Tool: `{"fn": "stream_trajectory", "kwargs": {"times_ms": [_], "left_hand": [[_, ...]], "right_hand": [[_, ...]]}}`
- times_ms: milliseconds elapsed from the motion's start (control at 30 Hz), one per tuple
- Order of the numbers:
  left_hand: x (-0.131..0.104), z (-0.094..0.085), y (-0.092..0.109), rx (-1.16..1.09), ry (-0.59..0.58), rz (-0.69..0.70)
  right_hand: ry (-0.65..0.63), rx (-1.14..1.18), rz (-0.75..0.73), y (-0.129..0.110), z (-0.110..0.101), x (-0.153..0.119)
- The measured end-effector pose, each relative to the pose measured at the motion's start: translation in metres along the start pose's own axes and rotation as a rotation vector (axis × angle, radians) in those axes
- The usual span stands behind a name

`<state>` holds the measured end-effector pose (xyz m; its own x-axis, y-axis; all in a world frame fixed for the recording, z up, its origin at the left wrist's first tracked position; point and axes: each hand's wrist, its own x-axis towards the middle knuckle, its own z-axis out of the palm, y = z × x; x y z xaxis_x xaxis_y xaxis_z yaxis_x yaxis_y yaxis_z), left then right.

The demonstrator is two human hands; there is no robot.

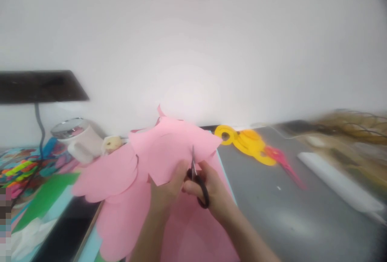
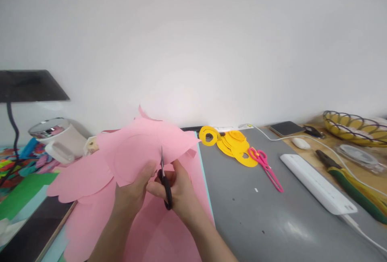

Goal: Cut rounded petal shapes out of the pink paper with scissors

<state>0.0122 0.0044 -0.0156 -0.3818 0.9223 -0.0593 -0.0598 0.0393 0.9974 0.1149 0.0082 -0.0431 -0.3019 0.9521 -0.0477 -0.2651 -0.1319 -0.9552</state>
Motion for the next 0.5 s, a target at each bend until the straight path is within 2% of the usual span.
{"fn": "stream_trajectory", "kwargs": {"times_ms": [167, 367, 500], "left_hand": [[0.0007, -0.0022, -0.0009, 0.049, 0.011, -0.019], [0.0054, -0.0047, -0.0061, -0.005, -0.054, 0.018], [0.0068, -0.0041, -0.0086, 0.016, -0.018, 0.035]], "right_hand": [[0.021, -0.058, 0.01, -0.0033, 0.0001, -0.0014], [0.046, -0.106, 0.033, -0.0053, 0.002, -0.0021], [0.056, -0.111, 0.047, -0.0061, 0.0021, -0.0013]]}}
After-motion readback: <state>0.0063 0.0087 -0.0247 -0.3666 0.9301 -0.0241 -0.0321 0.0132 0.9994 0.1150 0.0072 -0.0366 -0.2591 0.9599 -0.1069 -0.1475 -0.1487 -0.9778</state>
